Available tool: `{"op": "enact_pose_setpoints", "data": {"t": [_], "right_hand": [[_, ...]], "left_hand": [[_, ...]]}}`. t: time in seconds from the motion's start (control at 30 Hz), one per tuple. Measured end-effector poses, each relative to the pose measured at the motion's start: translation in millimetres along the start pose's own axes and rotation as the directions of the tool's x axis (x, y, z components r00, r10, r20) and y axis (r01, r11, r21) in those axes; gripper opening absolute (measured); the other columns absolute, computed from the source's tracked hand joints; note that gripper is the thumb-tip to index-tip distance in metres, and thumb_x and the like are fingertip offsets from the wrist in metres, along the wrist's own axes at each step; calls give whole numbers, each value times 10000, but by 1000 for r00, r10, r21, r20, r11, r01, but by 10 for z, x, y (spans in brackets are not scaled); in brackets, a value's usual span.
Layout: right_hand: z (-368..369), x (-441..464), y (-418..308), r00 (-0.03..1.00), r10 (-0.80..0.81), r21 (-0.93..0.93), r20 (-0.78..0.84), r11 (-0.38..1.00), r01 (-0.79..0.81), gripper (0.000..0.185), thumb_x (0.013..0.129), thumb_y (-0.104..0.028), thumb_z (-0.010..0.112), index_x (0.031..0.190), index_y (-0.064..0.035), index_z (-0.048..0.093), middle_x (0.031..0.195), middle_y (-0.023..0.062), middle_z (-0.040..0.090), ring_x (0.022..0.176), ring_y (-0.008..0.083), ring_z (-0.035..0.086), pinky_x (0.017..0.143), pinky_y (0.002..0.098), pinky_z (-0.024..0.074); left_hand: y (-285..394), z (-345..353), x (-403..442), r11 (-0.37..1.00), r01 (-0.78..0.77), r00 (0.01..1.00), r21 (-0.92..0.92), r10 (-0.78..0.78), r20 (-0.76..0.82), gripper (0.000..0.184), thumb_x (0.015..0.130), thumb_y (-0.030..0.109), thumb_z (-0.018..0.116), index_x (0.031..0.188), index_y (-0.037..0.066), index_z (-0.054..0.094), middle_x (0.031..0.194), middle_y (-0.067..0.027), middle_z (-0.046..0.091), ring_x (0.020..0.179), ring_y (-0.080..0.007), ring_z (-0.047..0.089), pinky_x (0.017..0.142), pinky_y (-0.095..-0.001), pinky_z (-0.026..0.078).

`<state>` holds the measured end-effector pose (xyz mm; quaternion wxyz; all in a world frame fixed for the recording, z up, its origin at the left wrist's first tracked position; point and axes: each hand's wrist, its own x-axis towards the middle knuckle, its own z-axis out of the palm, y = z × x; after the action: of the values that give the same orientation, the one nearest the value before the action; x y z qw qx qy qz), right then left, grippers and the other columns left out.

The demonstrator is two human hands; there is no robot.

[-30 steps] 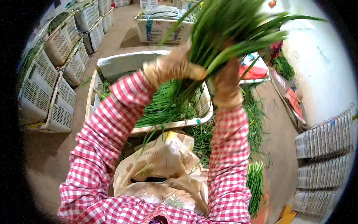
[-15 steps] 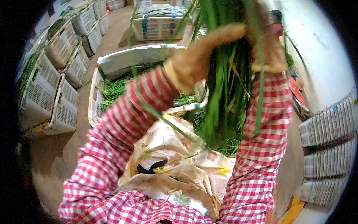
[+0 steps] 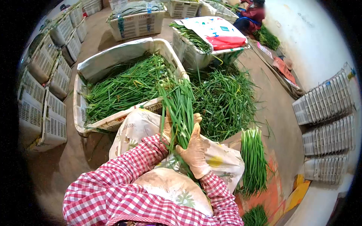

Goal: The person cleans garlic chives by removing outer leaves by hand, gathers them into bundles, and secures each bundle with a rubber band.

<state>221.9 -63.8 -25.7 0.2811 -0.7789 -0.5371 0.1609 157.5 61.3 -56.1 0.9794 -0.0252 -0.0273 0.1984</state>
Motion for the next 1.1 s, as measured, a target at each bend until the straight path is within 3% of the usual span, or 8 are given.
{"op": "enact_pose_setpoints", "data": {"t": [0.1, 0.23, 0.4, 0.5, 0.67, 0.87, 0.93, 1.1], "right_hand": [[-148, 2, -252, 837, 482, -254, 258, 870, -423, 1041, 718, -355, 717, 1403, 105, 83, 1357, 325, 321, 1310, 398, 308, 1069, 420, 287], [215, -375, 59, 957, -166, -349, -238, 934, 75, 734, 795, -330, 652, 1339, 39, 325, 1046, 302, 572, 897, 391, 605, 744, 454, 491], [41, -344, 508, 820, -113, 214, 562, 977, -11, 689, 792, -250, 676, 1346, 12, 361, 1220, 213, 539, 1122, 296, 519, 982, 385, 391], [-444, -190, 405, 760, -477, 897, 442, 251, -364, 749, 825, -360, 681, 1399, -34, 328, 1389, 107, 411, 1286, 221, 367, 1074, 350, 286], [-67, 49, 176, 792, -608, 689, -51, -595, -413, 861, 819, -680, 453, 1399, -59, 312, 1378, 151, 405, 1247, 272, 422, 1077, 518, 272], [-43, 479, 440, 944, 158, 747, 289, -655, -119, 718, 828, -537, 589, 1292, -29, 384, 1051, 163, 623, 949, 294, 628, 826, 477, 511], [-80, 578, 572, 960, 177, 873, 219, -476, -111, 543, 944, -393, 483, 1266, 39, 416, 849, 56, 636, 721, 154, 604, 659, 328, 532], [-461, 945, 870, 986, -60, 921, 157, -351, -168, 320, 964, -258, 453, 992, 13, 620, 566, -21, 501, 377, 42, 275, 340, 209, 281]], "left_hand": [[18, -223, 49, 968, 54, 998, 246, -63, 29, 848, 772, 616, 593, 1309, -18, 422, 1286, -248, 484, 1167, -354, 510, 960, -466, 457], [21, -18, 35, 934, 244, 969, 261, -247, -25, 587, 859, 374, 590, 1230, -64, 469, 1094, -205, 613, 929, -281, 649, 705, -416, 587], [209, 819, -158, 674, 187, 980, 714, -78, -183, 371, 805, 264, 630, 1005, -49, 615, 827, -115, 670, 596, -159, 623, 516, -251, 528], [720, 1258, -412, 216, 329, 943, 919, -28, -331, 416, 736, 223, 700, 1066, -8, 596, 955, -126, 650, 757, -172, 615, 676, -285, 523], [739, 2126, -1000, -553, 215, 947, 805, -84, -310, 504, 740, 68, 717, 1209, 23, 537, 1118, -124, 624, 1014, -214, 575, 902, -334, 447], [825, 692, -2188, -256, -187, 949, 949, -296, 108, 258, 785, 96, 697, 1018, -5, 655, 1044, -175, 656, 893, -243, 651, 822, -337, 522], [536, 830, -2287, 615, 602, 678, 510, -55, -733, 248, 770, 84, 715, 998, 7, 658, 1004, -131, 671, 879, -184, 647, 795, -285, 521], [333, 880, -2186, 619, 597, 616, 510, 53, -786, 398, 772, 86, 718, 1141, 8, 592, 980, -62, 653, 812, -130, 623, 717, -256, 508]]}}
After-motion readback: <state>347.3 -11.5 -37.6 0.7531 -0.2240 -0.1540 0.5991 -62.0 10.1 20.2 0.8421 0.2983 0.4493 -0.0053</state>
